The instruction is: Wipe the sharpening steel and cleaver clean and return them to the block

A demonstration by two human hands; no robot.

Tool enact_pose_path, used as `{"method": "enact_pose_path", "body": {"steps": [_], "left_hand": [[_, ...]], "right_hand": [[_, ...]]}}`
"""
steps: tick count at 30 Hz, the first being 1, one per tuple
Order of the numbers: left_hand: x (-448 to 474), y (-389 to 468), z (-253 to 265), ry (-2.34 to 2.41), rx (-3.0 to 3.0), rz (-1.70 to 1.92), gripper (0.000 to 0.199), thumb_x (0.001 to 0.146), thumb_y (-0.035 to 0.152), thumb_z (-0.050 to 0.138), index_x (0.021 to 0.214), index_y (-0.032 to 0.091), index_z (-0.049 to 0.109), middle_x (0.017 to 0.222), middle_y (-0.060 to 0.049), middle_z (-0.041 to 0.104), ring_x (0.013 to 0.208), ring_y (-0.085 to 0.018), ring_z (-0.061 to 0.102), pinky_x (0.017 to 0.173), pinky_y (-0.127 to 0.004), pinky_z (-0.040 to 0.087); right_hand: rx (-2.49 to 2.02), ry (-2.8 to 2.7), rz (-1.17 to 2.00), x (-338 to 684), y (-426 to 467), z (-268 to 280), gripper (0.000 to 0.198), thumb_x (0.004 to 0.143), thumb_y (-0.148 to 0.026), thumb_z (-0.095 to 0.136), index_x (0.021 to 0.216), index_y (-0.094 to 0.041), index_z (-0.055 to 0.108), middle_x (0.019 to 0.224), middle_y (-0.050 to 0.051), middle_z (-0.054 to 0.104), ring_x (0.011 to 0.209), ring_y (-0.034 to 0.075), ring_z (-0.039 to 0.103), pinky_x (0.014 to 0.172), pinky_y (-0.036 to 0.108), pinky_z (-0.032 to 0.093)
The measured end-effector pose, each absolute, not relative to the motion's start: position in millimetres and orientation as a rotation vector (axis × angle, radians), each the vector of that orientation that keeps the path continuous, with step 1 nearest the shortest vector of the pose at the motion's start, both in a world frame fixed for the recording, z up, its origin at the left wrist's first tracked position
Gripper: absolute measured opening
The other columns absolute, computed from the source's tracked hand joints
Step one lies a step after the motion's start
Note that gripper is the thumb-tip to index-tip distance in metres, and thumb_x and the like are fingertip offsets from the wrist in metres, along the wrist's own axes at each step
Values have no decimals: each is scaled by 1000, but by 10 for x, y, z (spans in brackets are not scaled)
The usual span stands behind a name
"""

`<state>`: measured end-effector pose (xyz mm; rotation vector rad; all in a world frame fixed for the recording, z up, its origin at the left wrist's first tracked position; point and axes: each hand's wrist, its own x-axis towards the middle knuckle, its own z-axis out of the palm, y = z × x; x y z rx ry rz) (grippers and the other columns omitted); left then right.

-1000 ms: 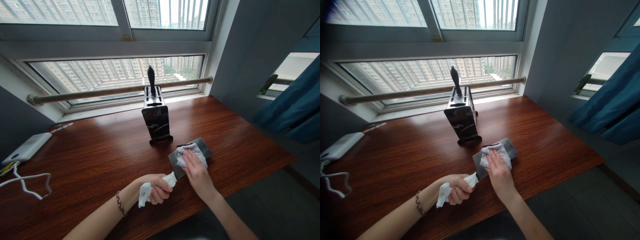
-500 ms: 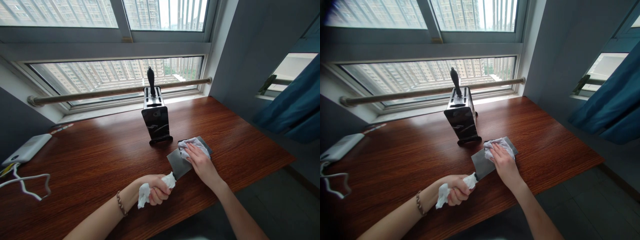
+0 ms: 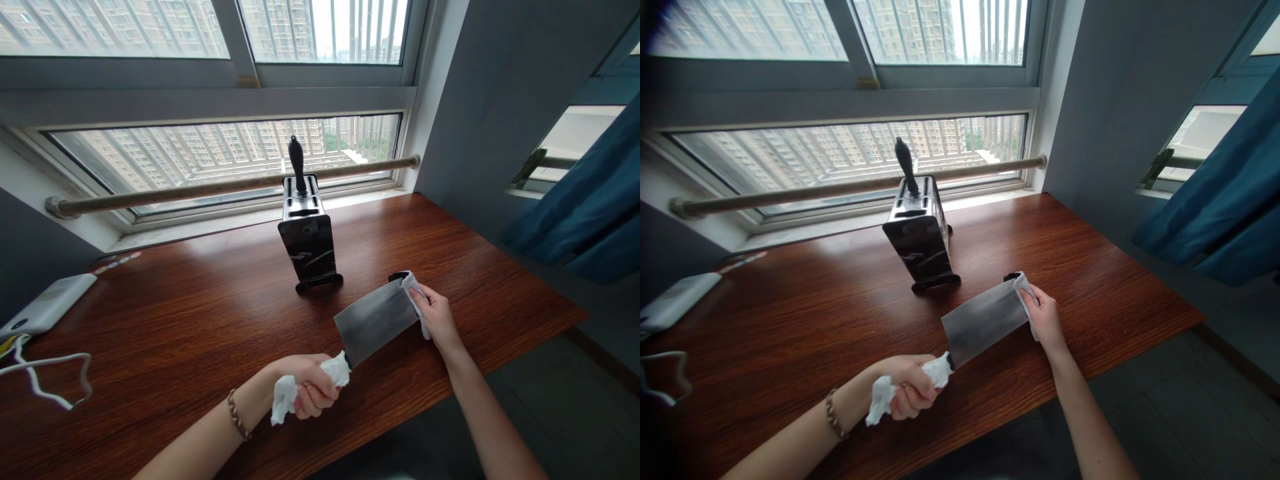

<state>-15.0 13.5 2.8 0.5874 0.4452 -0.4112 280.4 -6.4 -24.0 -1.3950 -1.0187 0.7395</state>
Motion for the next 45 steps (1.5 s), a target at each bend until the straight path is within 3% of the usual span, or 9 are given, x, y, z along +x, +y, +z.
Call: {"method": "enact_pose_path", "body": {"steps": [3,8,13,16,24,30,35,41,45], "left_hand": [[-140,141,25,432,614,-462,20,75,16,55,63,19,39,42,8,25,33,-4,17,32,-14,21],[-142,148,24,413,620,-472,23,76,18,57,63,18,38,44,8,26,32,-3,19,32,-14,23],[-155,162,-12,403,590,-485,19,75,17,57,67,19,40,43,8,27,32,-4,17,33,-14,23],[-158,164,-34,419,586,-462,18,75,17,56,68,20,40,43,9,26,33,-4,15,32,-14,22],[-164,150,-67,421,564,-420,24,75,20,55,61,19,36,41,8,23,32,-4,13,31,-14,18],[-163,148,-61,392,581,-439,28,75,23,59,61,19,35,41,8,24,32,-3,16,31,-14,22],[-175,150,-90,350,554,-352,21,74,23,61,74,22,40,41,10,25,32,-4,12,30,-13,21],[-179,140,-100,325,537,-310,21,75,24,60,75,23,39,40,11,25,31,-4,10,29,-12,19],[-166,117,-35,362,602,-354,25,74,26,62,71,21,38,41,10,25,32,-3,15,31,-12,22]], "right_hand": [[-1287,-831,875,2802,-93,-244,32,76,-42,67,89,-13,67,70,1,64,61,13,57,54,20,45],[-1156,-417,830,2863,-84,-222,29,69,-39,75,81,-15,64,62,-3,61,51,8,53,46,16,43],[-1044,-96,993,2923,-65,-175,19,84,-31,58,95,-17,65,83,2,69,72,14,65,65,24,54],[-964,-27,1243,2757,-127,-102,28,92,-30,42,95,-16,66,89,7,70,78,20,66,70,35,55],[-604,371,1344,2228,-423,19,31,96,-25,36,96,-24,67,91,-2,70,88,15,65,85,33,52],[-659,274,1161,2544,-307,67,31,96,-22,36,103,-26,66,96,-2,70,94,13,64,84,30,52],[-724,246,1122,2613,-348,80,35,95,-20,34,98,-27,68,97,-2,69,91,15,65,81,33,55],[-725,35,1435,2088,-556,-3,9,77,-15,67,84,-19,70,88,2,69,82,13,65,75,21,54],[-652,-190,1601,1777,-605,14,22,68,-8,75,87,-17,68,91,2,68,87,13,64,83,24,51]]}}
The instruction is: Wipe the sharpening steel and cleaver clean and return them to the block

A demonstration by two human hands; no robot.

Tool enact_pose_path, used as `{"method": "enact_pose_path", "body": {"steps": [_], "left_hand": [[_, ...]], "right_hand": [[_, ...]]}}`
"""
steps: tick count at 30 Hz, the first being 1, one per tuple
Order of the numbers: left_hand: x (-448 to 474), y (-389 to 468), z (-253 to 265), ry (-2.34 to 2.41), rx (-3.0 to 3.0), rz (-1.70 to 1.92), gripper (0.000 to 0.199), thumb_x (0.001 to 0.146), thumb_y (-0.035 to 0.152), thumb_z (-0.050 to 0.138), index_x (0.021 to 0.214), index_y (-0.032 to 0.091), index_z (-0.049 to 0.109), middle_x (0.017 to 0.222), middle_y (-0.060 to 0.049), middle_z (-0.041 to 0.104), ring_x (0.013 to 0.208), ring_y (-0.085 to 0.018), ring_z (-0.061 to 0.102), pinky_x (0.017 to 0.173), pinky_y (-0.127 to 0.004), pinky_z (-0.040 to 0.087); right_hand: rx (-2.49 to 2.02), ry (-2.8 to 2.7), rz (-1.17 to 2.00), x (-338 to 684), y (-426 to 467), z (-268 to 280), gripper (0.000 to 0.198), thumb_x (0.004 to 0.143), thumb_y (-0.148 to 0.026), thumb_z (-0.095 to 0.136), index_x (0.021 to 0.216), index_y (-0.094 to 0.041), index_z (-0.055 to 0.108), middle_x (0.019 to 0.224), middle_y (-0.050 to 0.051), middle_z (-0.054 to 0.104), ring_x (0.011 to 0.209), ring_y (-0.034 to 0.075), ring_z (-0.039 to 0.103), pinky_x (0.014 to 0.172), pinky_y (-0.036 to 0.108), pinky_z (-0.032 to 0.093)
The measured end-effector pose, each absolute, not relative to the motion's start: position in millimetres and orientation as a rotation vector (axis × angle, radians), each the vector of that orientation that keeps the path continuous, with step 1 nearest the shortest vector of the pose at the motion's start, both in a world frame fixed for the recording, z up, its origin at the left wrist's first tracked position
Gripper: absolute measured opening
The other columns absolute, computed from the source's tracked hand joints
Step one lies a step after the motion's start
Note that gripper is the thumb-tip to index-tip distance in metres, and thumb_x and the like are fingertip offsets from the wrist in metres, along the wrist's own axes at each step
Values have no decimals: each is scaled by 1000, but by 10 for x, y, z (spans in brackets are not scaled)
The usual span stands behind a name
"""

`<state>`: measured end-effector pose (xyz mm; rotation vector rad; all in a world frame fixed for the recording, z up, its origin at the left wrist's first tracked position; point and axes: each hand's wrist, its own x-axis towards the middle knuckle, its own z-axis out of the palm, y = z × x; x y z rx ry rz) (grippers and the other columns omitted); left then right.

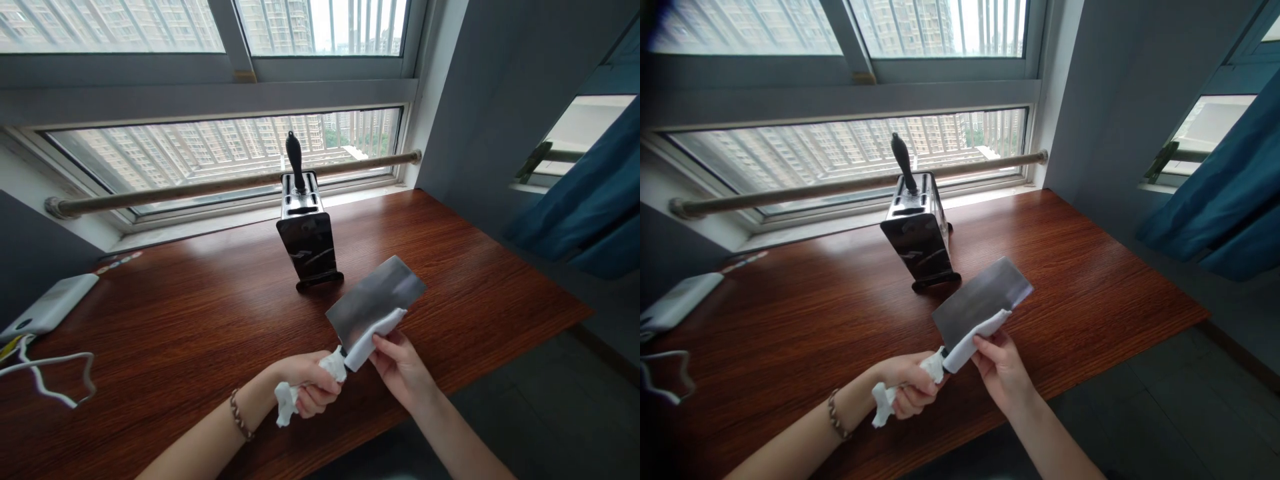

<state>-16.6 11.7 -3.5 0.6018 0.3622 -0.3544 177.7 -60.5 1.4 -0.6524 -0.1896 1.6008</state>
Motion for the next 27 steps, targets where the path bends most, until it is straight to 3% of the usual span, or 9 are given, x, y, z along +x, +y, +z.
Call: {"method": "enact_pose_path", "body": {"steps": [12,22,27], "left_hand": [[-108,79,8,401,694,-334,35,76,24,61,56,18,34,44,8,26,33,-2,21,32,-15,20],[-125,96,-23,415,655,-331,34,73,26,63,58,18,34,43,9,26,32,-2,19,32,-14,20],[-131,100,-37,412,645,-300,32,71,26,64,64,20,34,41,10,26,32,-2,17,31,-13,21]], "right_hand": [[-934,-119,1448,2031,-457,37,31,57,-11,82,84,-11,66,85,6,70,75,18,66,68,26,57],[-859,110,1178,2576,-224,96,13,72,-5,68,76,-17,65,79,-1,70,72,12,67,66,18,57],[-839,-68,1370,2270,-390,64,18,68,-10,75,83,-16,67,85,2,70,75,12,66,70,19,55]]}}
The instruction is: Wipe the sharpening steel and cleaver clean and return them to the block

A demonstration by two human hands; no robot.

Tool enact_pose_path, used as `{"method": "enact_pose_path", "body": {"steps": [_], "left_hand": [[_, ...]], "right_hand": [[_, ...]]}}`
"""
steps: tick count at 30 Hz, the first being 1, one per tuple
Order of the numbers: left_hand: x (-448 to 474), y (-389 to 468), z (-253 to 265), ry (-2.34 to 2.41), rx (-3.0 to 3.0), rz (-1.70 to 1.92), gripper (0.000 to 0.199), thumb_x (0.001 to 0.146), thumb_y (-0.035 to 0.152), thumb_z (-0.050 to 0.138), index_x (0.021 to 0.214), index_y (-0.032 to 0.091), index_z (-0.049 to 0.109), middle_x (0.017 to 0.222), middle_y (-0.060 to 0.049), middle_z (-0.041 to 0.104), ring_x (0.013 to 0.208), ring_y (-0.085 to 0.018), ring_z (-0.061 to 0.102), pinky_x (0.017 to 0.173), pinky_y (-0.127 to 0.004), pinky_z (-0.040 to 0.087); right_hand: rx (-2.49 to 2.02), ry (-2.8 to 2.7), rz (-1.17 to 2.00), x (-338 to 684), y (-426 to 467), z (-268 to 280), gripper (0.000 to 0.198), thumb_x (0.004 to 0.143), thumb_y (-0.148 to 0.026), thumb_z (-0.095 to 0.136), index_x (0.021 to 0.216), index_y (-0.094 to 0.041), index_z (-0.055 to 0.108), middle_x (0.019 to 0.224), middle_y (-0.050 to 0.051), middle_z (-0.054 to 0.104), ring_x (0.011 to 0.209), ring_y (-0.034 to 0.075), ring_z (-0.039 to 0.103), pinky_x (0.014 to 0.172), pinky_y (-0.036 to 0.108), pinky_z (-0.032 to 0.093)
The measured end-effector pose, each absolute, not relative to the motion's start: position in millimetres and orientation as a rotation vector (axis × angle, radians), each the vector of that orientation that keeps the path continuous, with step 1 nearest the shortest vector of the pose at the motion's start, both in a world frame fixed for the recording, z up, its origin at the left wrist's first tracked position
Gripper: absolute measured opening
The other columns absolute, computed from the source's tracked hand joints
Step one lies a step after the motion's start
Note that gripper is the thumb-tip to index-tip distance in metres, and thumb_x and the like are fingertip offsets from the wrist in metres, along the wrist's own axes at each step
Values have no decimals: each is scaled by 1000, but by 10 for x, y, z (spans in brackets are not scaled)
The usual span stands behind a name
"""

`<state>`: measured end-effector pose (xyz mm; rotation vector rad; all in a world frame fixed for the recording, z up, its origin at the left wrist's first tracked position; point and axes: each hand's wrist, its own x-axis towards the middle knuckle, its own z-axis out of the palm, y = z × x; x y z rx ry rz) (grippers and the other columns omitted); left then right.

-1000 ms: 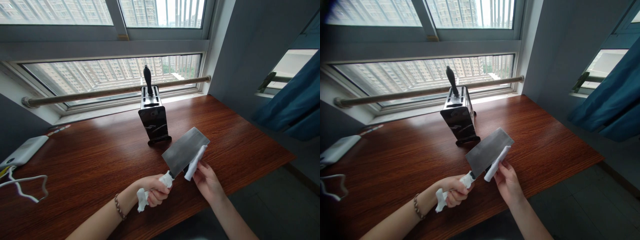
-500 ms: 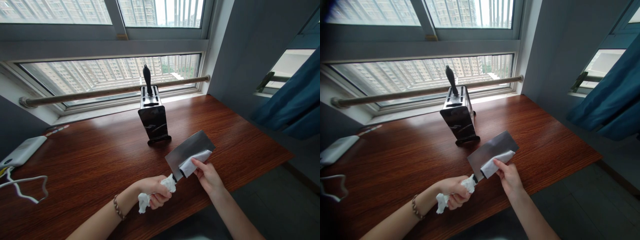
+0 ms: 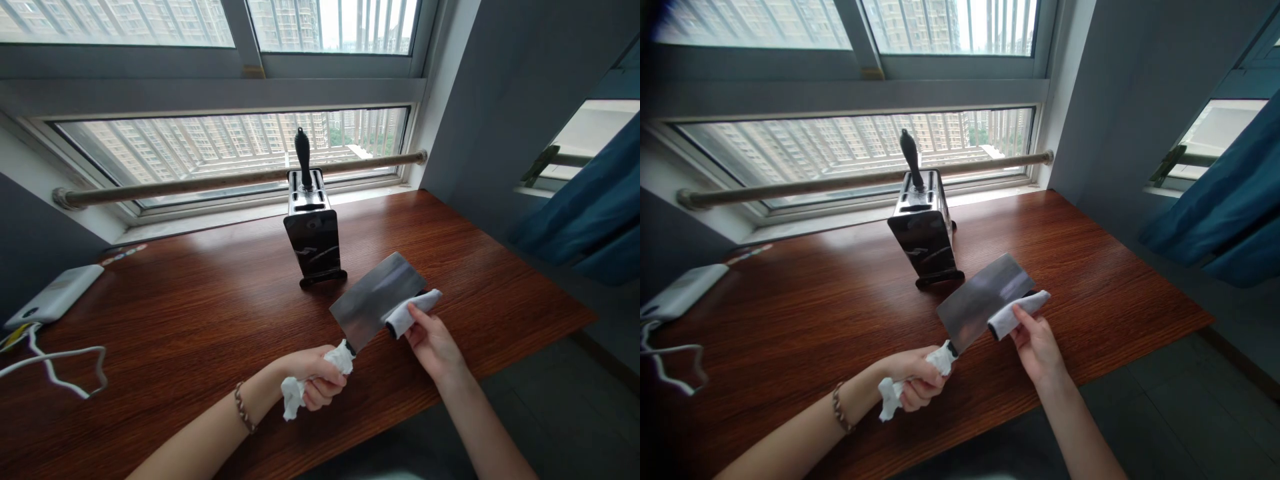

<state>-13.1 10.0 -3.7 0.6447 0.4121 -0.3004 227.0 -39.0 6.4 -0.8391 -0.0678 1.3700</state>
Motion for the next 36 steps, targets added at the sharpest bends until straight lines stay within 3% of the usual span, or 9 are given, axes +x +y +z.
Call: {"method": "enact_pose_path", "body": {"steps": [4,12,36], "left_hand": [[-114,94,-27,424,645,-286,25,73,25,62,68,20,37,40,11,25,31,-3,16,30,-12,23],[-105,79,-18,440,669,-282,28,74,25,61,64,19,36,42,10,26,32,-2,19,33,-13,23],[-126,103,27,427,683,-334,37,74,26,63,55,18,33,43,8,26,33,-3,20,32,-16,18]], "right_hand": [[-821,-339,1686,1868,-546,1,21,71,-16,75,90,-11,68,88,6,69,78,14,64,73,22,51],[-876,-542,1694,1729,-518,19,34,60,-18,81,91,-11,68,88,7,69,80,18,63,75,25,48],[-1026,-205,1118,2818,-110,61,23,54,-7,80,72,-13,66,74,1,69,64,13,65,60,17,56]]}}
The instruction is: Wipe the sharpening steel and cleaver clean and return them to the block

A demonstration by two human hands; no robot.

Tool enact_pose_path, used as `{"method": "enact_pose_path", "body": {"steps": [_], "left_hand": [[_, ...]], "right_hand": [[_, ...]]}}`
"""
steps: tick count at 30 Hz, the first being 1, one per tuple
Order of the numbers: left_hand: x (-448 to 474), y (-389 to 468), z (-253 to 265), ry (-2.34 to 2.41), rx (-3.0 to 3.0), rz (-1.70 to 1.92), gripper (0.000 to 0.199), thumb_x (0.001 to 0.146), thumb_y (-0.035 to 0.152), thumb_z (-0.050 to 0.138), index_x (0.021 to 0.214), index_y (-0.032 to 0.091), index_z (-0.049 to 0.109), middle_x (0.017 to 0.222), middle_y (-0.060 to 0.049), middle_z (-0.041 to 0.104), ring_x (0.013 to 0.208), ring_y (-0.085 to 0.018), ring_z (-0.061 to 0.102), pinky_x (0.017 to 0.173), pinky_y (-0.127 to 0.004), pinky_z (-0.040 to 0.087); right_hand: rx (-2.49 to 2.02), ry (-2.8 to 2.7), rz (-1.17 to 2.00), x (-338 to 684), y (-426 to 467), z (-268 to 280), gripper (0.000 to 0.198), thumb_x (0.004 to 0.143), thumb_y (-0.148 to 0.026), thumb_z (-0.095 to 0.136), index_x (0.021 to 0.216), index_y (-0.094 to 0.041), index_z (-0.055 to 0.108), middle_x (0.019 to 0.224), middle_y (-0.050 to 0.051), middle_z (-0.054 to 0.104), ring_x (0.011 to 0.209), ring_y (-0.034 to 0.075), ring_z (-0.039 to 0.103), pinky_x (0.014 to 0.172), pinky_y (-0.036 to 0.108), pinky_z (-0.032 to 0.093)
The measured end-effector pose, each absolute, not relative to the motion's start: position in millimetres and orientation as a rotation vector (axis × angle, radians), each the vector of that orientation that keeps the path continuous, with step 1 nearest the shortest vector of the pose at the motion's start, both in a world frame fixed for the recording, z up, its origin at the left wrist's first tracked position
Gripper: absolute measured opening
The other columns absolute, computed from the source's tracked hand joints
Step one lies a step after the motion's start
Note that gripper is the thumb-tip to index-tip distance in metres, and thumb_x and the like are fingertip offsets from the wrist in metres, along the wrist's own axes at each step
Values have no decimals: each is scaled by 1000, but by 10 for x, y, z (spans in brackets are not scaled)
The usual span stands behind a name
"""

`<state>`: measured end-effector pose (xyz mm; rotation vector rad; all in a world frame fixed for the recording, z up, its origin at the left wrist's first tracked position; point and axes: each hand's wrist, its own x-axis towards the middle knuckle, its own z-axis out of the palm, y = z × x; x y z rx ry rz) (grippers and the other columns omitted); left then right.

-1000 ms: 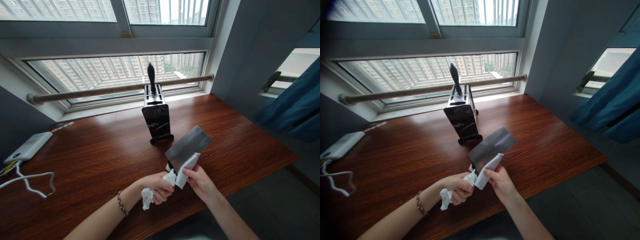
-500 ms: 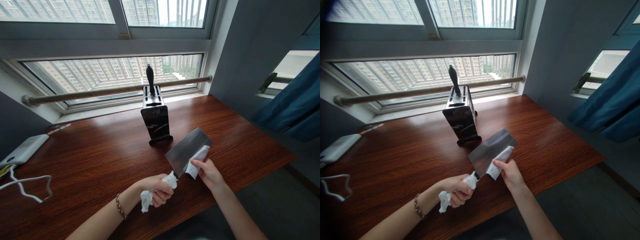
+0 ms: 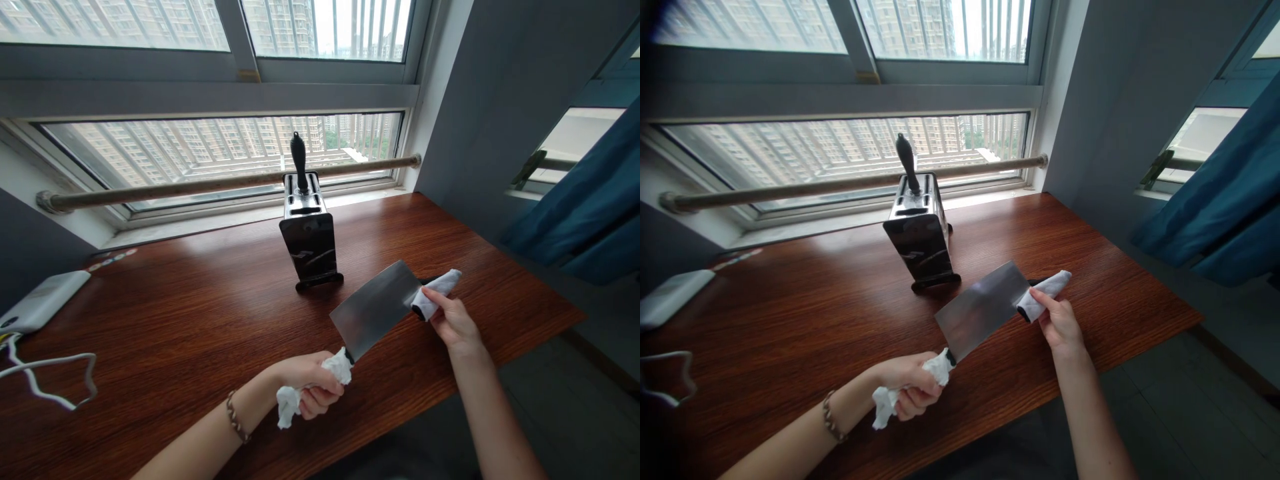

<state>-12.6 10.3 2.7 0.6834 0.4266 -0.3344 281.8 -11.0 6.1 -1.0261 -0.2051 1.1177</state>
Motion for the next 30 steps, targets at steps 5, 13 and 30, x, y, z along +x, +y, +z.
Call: {"method": "enact_pose_path", "body": {"steps": [5,13,30], "left_hand": [[-143,136,-25,402,668,-436,39,76,27,60,51,18,30,41,8,23,31,-3,19,32,-17,18],[-104,99,11,420,756,-467,36,76,22,56,48,18,32,40,7,24,31,-4,22,31,-18,20],[-67,85,21,513,815,-533,36,70,22,58,47,18,31,39,7,25,30,-4,23,30,-18,20]], "right_hand": [[-1037,-312,1195,2945,-182,91,24,54,-9,82,73,-12,67,75,4,69,66,14,65,62,19,55],[-1172,-622,1359,3207,-299,162,25,59,-18,82,79,-8,70,75,8,69,68,17,66,64,21,53],[-1188,-693,1402,3309,-211,192,29,60,-25,82,84,-13,69,82,6,70,73,17,65,70,25,50]]}}
